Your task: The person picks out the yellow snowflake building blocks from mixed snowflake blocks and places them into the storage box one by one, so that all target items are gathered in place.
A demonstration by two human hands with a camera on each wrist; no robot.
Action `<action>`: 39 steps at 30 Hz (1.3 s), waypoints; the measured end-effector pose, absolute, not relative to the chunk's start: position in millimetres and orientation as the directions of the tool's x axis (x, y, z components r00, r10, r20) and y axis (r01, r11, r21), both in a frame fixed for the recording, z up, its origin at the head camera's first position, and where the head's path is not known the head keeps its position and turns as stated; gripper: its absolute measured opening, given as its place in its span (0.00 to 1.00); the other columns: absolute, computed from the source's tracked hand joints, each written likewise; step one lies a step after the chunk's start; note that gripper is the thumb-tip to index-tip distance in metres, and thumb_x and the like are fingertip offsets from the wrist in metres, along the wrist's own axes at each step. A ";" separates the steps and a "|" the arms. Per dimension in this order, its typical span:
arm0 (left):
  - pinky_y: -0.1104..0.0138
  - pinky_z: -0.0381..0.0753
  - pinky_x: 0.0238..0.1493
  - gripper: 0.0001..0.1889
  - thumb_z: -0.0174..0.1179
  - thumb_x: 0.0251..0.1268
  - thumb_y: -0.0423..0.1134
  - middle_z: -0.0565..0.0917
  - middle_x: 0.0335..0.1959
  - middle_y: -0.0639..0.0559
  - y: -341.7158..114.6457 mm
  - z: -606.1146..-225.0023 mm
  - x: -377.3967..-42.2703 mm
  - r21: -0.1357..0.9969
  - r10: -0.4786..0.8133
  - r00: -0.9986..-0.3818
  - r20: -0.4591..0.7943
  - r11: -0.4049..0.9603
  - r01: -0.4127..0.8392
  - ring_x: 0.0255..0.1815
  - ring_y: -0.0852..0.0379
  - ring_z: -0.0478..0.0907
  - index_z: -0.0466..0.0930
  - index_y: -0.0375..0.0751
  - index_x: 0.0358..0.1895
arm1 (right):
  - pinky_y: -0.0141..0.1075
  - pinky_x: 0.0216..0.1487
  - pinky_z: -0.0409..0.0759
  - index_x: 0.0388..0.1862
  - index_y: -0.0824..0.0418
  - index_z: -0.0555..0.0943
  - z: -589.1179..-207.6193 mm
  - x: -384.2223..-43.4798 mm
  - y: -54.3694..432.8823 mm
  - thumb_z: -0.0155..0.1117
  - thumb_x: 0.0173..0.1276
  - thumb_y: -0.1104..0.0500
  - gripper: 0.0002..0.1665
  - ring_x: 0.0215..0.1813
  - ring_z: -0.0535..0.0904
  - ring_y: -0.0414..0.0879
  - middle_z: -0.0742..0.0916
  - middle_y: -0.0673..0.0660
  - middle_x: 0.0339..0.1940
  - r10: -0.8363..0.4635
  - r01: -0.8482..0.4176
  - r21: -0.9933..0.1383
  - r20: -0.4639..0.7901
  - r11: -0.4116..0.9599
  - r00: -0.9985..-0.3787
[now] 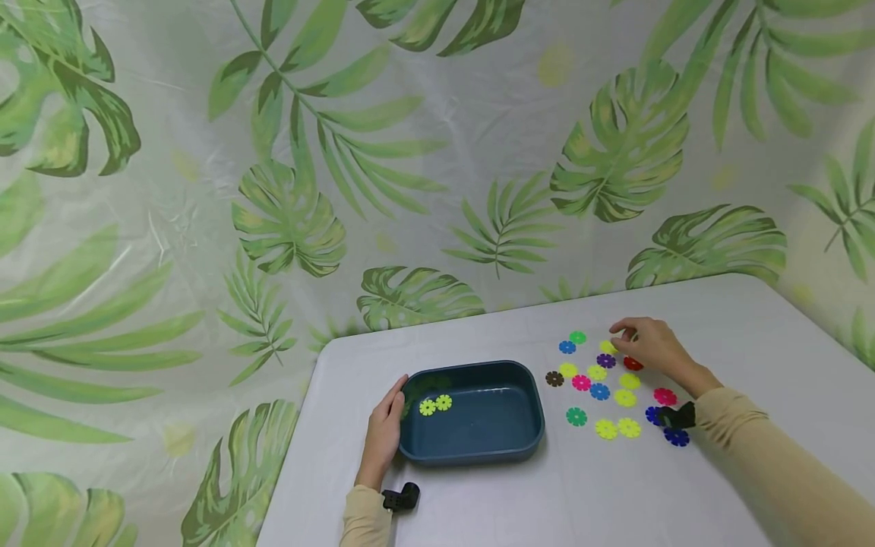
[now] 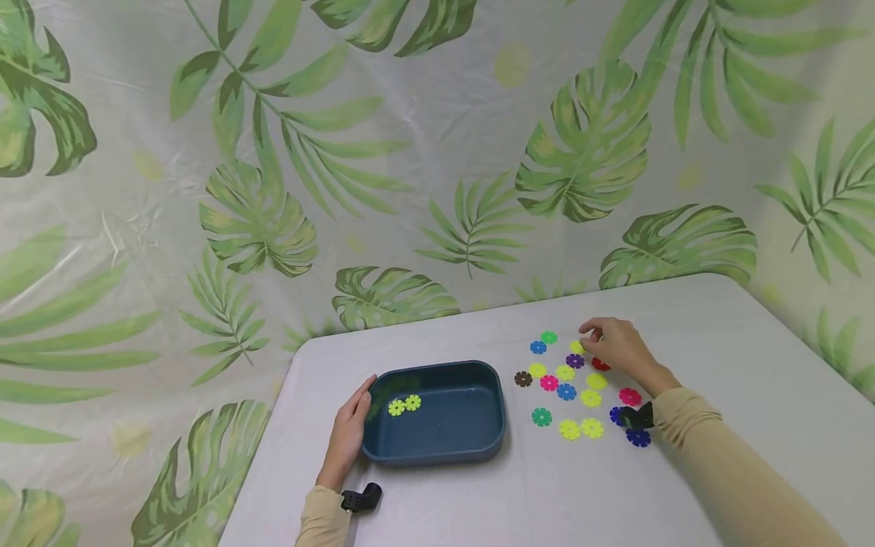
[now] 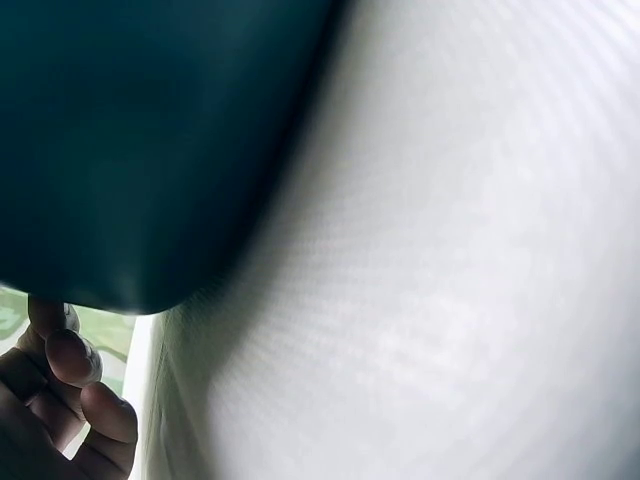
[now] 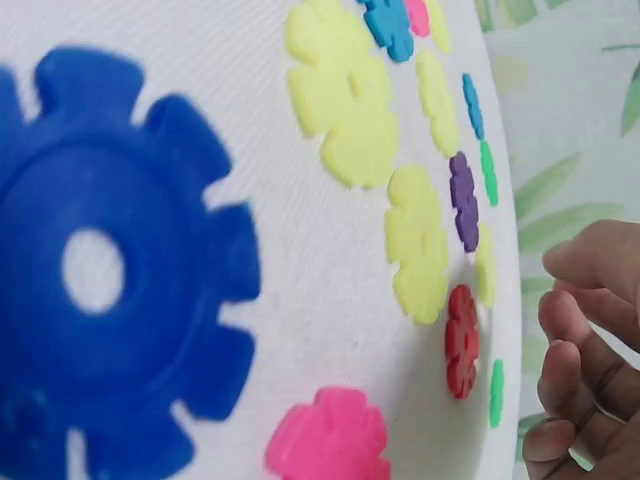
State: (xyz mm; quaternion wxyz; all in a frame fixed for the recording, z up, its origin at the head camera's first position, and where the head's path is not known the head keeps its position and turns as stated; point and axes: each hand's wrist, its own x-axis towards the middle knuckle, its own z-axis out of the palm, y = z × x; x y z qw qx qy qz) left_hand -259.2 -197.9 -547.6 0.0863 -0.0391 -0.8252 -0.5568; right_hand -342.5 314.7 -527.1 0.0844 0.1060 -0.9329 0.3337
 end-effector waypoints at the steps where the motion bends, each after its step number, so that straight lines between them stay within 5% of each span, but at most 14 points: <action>1: 0.49 0.59 0.76 0.23 0.45 0.84 0.47 0.70 0.74 0.59 -198.0 -547.6 -259.2 0.913 -0.032 -0.982 0.185 0.377 0.159 0.77 0.52 0.60 0.70 0.51 0.75 | 0.35 0.24 0.75 0.52 0.70 0.83 -528.2 -342.5 316.0 0.69 0.68 0.60 0.17 0.29 0.74 0.48 0.83 0.58 0.33 -0.146 -0.258 -0.602 0.230 0.756 -0.962; 16: 0.50 0.59 0.77 0.22 0.45 0.84 0.50 0.70 0.74 0.60 -198.1 -547.3 -259.3 0.912 -0.033 -0.984 0.177 0.382 0.151 0.77 0.54 0.61 0.70 0.56 0.75 | 0.37 0.29 0.73 0.56 0.73 0.81 -534.5 -342.0 321.8 0.72 0.65 0.58 0.25 0.31 0.73 0.47 0.81 0.54 0.31 -0.182 -0.225 -0.595 0.133 0.772 -0.974; 28: 0.51 0.59 0.77 0.24 0.44 0.84 0.51 0.70 0.74 0.59 -197.8 -545.7 -260.2 0.912 -0.037 -0.983 0.179 0.380 0.152 0.77 0.54 0.61 0.69 0.50 0.76 | 0.37 0.30 0.72 0.57 0.73 0.80 -535.2 -344.6 321.5 0.72 0.65 0.55 0.28 0.33 0.72 0.49 0.80 0.56 0.32 -0.192 -0.213 -0.581 0.098 0.786 -0.976; 39: 0.50 0.59 0.77 0.23 0.44 0.83 0.52 0.70 0.74 0.59 -198.1 -546.6 -259.3 0.909 -0.040 -0.982 0.185 0.388 0.155 0.77 0.53 0.61 0.70 0.55 0.75 | 0.38 0.29 0.71 0.56 0.70 0.81 -539.5 -349.5 319.9 0.70 0.66 0.56 0.24 0.31 0.72 0.48 0.79 0.54 0.30 -0.204 -0.219 -0.578 0.093 0.786 -0.975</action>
